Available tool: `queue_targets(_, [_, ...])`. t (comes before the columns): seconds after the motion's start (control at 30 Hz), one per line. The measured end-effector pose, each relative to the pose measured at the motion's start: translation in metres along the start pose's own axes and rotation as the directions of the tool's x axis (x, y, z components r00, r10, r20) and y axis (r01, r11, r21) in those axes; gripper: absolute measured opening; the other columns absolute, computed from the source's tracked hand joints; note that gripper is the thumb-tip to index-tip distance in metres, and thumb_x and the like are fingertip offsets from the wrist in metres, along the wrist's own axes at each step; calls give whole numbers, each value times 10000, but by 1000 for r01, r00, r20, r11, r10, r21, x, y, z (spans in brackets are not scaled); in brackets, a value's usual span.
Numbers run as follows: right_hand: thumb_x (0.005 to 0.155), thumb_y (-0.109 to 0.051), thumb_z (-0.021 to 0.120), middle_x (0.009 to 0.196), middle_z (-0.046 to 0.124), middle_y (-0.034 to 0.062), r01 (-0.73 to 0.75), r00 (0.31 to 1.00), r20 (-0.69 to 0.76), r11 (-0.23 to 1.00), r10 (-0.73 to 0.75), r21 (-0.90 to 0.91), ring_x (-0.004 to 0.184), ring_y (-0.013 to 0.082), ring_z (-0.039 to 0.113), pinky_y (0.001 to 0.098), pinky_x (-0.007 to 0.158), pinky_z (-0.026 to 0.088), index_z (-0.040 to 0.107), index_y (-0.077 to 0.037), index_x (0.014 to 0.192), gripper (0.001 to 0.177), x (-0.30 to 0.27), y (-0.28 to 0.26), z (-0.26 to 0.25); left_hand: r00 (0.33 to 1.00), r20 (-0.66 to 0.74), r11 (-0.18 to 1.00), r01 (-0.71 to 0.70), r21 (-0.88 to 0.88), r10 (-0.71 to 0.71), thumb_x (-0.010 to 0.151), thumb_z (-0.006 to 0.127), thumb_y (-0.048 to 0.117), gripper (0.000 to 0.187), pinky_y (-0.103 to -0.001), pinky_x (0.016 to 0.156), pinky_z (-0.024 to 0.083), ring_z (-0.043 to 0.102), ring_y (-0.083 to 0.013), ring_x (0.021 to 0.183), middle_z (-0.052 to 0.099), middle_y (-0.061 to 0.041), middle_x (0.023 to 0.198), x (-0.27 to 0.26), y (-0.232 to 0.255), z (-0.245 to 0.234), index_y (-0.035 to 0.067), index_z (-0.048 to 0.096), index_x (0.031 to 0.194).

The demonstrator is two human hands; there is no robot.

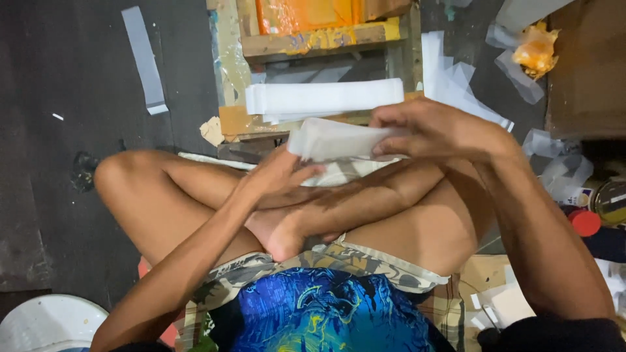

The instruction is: The person sits cross-legged on the floor and performs screen printing. They place a white strip of material under a screen frame, use a squeegee to spread orange ink across the screen, and then lift the screen to reveal the printed material. This process is repeated multiple times.

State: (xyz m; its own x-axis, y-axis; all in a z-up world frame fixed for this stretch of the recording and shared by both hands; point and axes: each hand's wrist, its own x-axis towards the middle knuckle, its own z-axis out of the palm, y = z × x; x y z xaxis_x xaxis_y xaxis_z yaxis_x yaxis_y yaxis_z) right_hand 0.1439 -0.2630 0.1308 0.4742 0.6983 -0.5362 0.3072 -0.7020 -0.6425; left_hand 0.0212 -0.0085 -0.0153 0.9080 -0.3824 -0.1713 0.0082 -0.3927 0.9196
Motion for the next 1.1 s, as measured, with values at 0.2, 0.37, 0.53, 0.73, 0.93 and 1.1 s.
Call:
queue_targets(0.2, [895,-106,742,657,634,31,40,987,-163,976,-5,216,616,162,529,317,596,484,722,-76,964,78,4,-21,-20,968,-82,971,-235,50,239,985,707,308,243,-402,872,453,540,-291,966,423,-27,969,9,33,6,69,669,960])
queue_targets(0.37, [903,-67,751,701,681,96,55,955,-296,961,28,270,612,168,568,320,607,489,688,-17,1035,154,19,27,-23,981,-160,993,-118,-23,113,1012,644,292,176,-455,886,518,657,-302,997,675,-103,1016,-1,11,-13,127,706,1022])
queue_targets(0.53, [905,-104,772,769,738,139,6,947,-305,948,97,319,631,211,688,352,635,556,669,0,1051,207,24,29,-19,972,-218,944,13,-331,-90,990,652,92,243,-293,532,578,717,-184,601,767,-165,921,-12,1,-39,69,659,1232])
queue_targets(0.73, [955,-90,723,799,726,150,16,928,-357,945,108,327,683,210,659,366,671,539,621,41,1060,197,25,35,-28,909,-413,984,-21,-179,-55,981,667,94,146,-241,481,544,729,-136,556,754,-70,779,-6,26,-73,126,754,1094])
queue_targets(0.93, [902,-124,720,1019,719,111,136,904,-384,725,188,675,888,210,718,401,819,606,621,-32,1199,327,13,-23,-16,803,-592,979,-66,-193,-63,994,715,193,119,-308,652,545,602,-107,722,718,-45,762,20,31,-45,140,704,1099])
queue_targets(1.1, [900,-161,753,1117,748,192,198,951,-283,457,125,867,970,307,765,505,869,639,589,-59,1303,447,77,31,28,831,-541,946,-62,-317,-127,1055,545,360,205,-365,628,529,589,-164,649,690,-34,707,32,49,4,155,554,1055])
